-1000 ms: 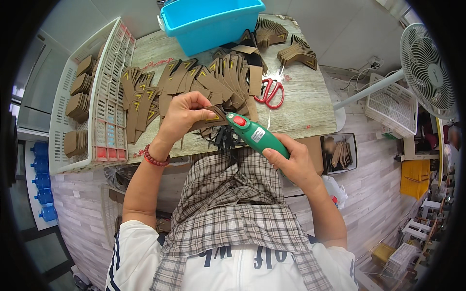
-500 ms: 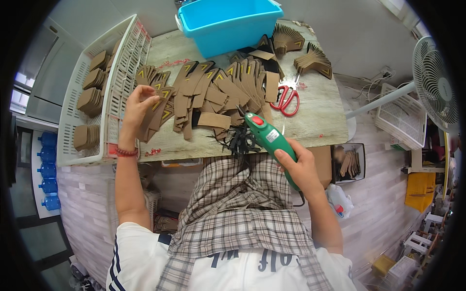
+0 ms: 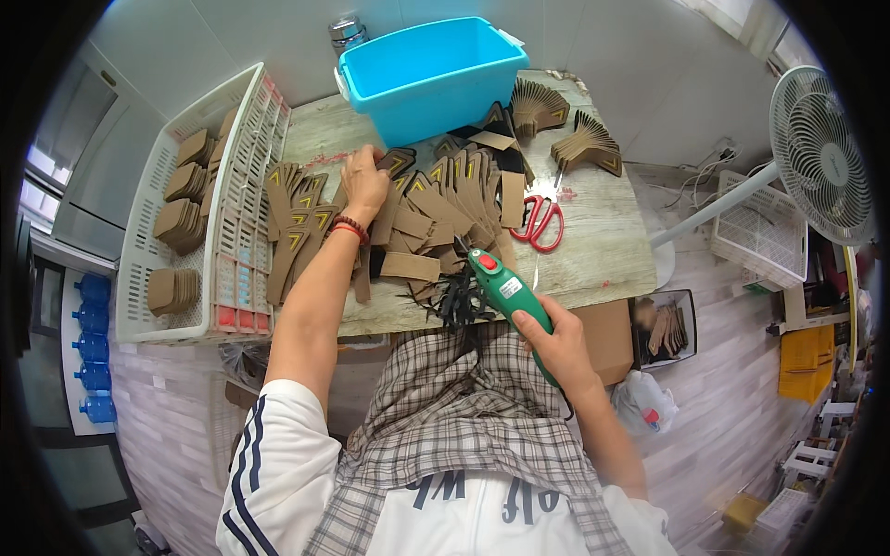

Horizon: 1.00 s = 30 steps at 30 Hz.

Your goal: The person uses a green handheld rotary cutter to trim the edges of small brown cardboard pieces marked with yellow triangles. They pick up each piece, trim it, and place it back on the table, repeating the process continuously.

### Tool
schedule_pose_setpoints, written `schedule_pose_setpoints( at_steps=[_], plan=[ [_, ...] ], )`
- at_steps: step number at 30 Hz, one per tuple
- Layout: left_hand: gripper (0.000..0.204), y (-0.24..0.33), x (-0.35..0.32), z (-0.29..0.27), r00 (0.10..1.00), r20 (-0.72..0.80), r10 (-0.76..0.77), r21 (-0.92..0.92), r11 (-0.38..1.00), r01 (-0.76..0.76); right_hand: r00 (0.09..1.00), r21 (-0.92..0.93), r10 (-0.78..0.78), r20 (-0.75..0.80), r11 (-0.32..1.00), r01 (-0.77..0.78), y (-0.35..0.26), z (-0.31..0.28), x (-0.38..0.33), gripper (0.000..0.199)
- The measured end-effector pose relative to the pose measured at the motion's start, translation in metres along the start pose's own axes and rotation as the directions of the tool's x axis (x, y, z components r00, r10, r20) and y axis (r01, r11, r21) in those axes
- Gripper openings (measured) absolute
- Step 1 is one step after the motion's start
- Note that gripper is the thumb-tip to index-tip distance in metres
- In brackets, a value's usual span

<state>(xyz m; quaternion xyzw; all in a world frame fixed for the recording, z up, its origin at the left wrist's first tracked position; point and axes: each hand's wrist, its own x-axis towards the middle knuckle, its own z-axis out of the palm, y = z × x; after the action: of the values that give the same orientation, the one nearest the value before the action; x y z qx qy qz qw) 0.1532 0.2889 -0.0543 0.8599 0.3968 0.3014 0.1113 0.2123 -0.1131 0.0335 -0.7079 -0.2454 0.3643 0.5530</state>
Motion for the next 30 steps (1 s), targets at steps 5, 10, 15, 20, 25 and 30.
schedule_pose_setpoints(
  at_steps=[5,10,15,20,25,30],
  plan=[
    [0.054,0.058,-0.023,-0.072,0.995,-0.098,0.037,-0.421,0.904,-0.075,0.995,-0.005,-0.084,-0.057,0.997,0.083,-0.009,0.004,0.0,0.035],
    [0.051,0.089,-0.093,-0.074,0.933,0.361,-0.016,-0.858,0.387,0.338,0.992,0.003,-0.111,-0.066,0.994,0.111,-0.013,-0.002,-0.009,0.035],
    [0.052,0.089,-0.158,-0.026,0.969,-0.034,0.244,-0.2,0.948,-0.246,0.993,-0.033,-0.065,-0.094,0.998,0.062,-0.001,-0.008,-0.016,0.034],
    [0.05,0.098,-0.166,-0.028,0.956,-0.119,0.267,0.017,0.963,-0.267,0.992,-0.04,-0.057,-0.112,0.998,0.053,0.004,-0.008,-0.019,0.033],
    [0.027,0.096,-0.163,-0.04,0.994,-0.105,0.042,-0.297,0.952,-0.072,0.993,-0.046,-0.054,-0.109,0.998,0.049,0.007,-0.004,-0.022,0.035],
    [0.013,0.105,-0.155,-0.073,0.943,0.075,-0.325,-0.828,0.507,0.241,0.992,-0.06,-0.07,-0.103,0.996,0.064,0.006,0.003,-0.028,0.036]
  ],
)
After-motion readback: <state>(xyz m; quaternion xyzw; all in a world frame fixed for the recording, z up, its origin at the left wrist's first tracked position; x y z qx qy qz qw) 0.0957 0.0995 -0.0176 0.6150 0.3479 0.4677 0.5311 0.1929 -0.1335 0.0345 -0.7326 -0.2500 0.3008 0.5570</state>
